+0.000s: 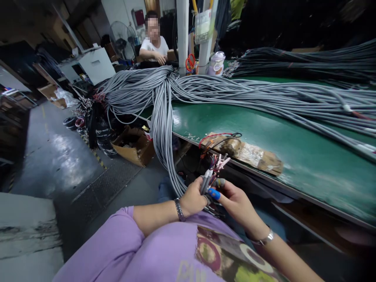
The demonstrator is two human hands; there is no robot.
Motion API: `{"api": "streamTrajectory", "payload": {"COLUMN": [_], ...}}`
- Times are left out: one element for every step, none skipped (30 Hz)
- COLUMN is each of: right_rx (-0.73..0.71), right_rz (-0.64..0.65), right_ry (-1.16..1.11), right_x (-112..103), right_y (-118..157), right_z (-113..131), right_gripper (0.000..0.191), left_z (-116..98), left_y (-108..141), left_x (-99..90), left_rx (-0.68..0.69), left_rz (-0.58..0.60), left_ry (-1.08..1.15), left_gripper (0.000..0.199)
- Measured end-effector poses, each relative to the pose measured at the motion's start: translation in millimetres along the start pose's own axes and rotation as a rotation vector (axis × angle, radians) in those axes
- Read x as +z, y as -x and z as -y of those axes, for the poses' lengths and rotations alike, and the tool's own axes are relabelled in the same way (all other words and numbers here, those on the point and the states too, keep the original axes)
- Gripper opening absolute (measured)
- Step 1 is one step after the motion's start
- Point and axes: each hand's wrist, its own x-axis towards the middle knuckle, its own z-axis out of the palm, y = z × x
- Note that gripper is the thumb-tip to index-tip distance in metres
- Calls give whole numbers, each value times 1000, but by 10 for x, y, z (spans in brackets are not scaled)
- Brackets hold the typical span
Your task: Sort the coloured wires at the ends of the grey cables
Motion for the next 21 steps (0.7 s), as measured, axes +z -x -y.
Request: {"api": "streamTrajectory", "payload": {"right_rx": [-12, -17, -14, -4, 11, 30, 44, 48, 42, 29, 14, 3, 0, 4, 12, 17, 18, 15, 12, 11, 13], "right_rz": [-8, -19, -31, -41, -54, -70, -91, -115, -139, -162, -176, -174, -161, -137, -111, -90, -83, -93, -113, -139, -167], "right_ry": [16, 20, 11, -8, -37, -71, -103, -127, -139, -141, -134, -124, -119, -117, -113, -103, -87, -65, -42, -26, -21], "right_x": [7, 12, 17, 20, 23, 25, 25, 22, 17, 11, 3, -5, -12, -16, -18, -17, -13, -6, 1, 7, 10], "right_y": [3, 5, 8, 11, 15, 18, 21, 21, 20, 17, 13, 7, 2, -3, -7, -10, -12, -15, -19, -24, -32], "right_z": [-14, -24, -27, -23, -12, 5, 24, 44, 62, 77, 88, 96, 100, 103, 104, 105, 105, 105, 105, 104, 101], "right_gripper": [27, 27, 27, 27, 27, 28, 27, 26, 25, 24, 23, 23, 24, 25, 26, 28, 30, 32, 33, 33, 33], "left_z": [5, 6, 4, -1, -10, -22, -35, -49, -64, -78, -92, -104, -113, -120, -124, -124, -121, -116, -109, -101, -94], "left_y": [12, 23, 33, 42, 49, 54, 57, 57, 54, 49, 43, 35, 28, 22, 17, 14, 12, 11, 10, 9, 5], "left_x": [-12, -23, -31, -36, -38, -39, -38, -38, -39, -41, -46, -51, -57, -63, -70, -75, -80, -83, -84, -83, -79], "left_rx": [11, 16, 16, 12, -2, -25, -51, -72, -81, -76, -60, -43, -38, -48, -69, -92, -112, -126, -136, -145, -157], "left_rz": [15, 31, 49, 67, 88, 105, 111, 101, 81, 57, 38, 31, 39, 61, 85, 103, 112, 113, 106, 97, 89], "left_ry": [-44, -75, -84, -62, -14, 52, 126, 194, 249, 288, 309, 312, 295, 260, 210, 151, 95, 49, 11, -18, -37], "left_gripper": [46, 46, 47, 49, 51, 55, 59, 62, 62, 62, 61, 60, 59, 60, 60, 61, 61, 61, 60, 58, 57]}}
